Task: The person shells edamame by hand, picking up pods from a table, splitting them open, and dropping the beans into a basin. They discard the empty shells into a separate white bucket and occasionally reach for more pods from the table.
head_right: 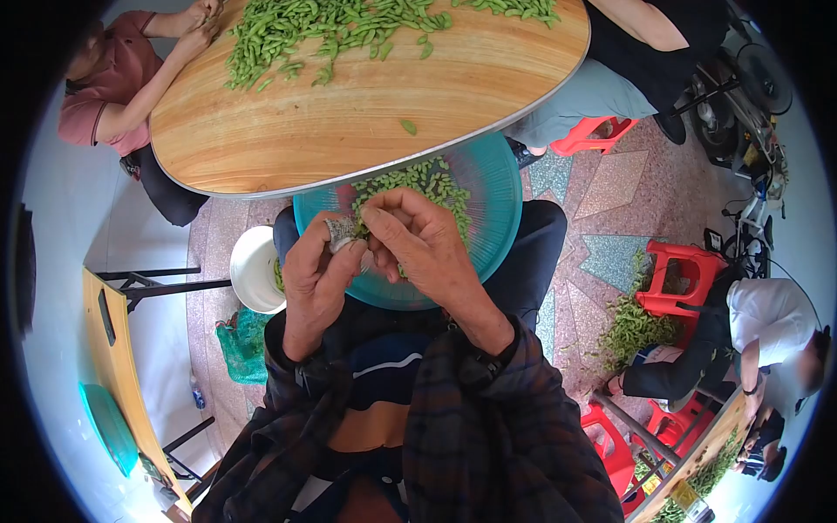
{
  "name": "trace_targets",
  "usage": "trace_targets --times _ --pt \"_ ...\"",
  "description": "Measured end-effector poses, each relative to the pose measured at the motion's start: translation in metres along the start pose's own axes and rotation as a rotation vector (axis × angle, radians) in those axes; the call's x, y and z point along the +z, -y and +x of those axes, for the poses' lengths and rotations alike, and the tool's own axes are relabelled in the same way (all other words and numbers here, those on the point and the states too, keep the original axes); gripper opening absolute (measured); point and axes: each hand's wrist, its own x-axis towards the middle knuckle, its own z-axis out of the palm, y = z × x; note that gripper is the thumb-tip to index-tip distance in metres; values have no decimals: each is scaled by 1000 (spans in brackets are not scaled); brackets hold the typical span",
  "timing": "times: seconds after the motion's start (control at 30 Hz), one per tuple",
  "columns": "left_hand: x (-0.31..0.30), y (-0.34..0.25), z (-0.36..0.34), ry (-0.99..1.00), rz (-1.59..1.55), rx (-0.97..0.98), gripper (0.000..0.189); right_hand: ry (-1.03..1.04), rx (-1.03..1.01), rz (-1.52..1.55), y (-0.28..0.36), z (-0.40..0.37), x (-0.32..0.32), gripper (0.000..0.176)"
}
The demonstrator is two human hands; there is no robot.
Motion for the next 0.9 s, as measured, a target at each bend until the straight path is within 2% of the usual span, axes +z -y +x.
trace_targets --times 0.1,0.17,0.2,0.27,0.4,0.47,0.6,0.67,0.9 --pt "-2 3 1 27 65 77 12 14 -60 -102 -1 -2 -1 26" --pt "-3 3 1 58 144 190 14 -3 -140 -377 1 -3 -1 23" --pt "-4 2 1 59 144 187 14 -3 -138 -375 0 -2 -1 23" --pt "-7 2 0 82 118 132 14 65 -384 -554 -4 0 -3 22" --pt "-13 11 -4 128 79 140 13 166 -220 -497 5 1 -11 21" --pt "-15 13 -8 152 5 9 13 197 -15 -404 7 3 -12 17" --pt "-18 20 -14 135 -35 -90 13 143 20 -355 -6 4 -7 16" --pt "-18 25 -17 116 -44 -140 15 85 -6 -459 -14 6 -6 14" --pt "-19 23 -14 113 100 41 17 114 78 -455 -13 11 -1 10"
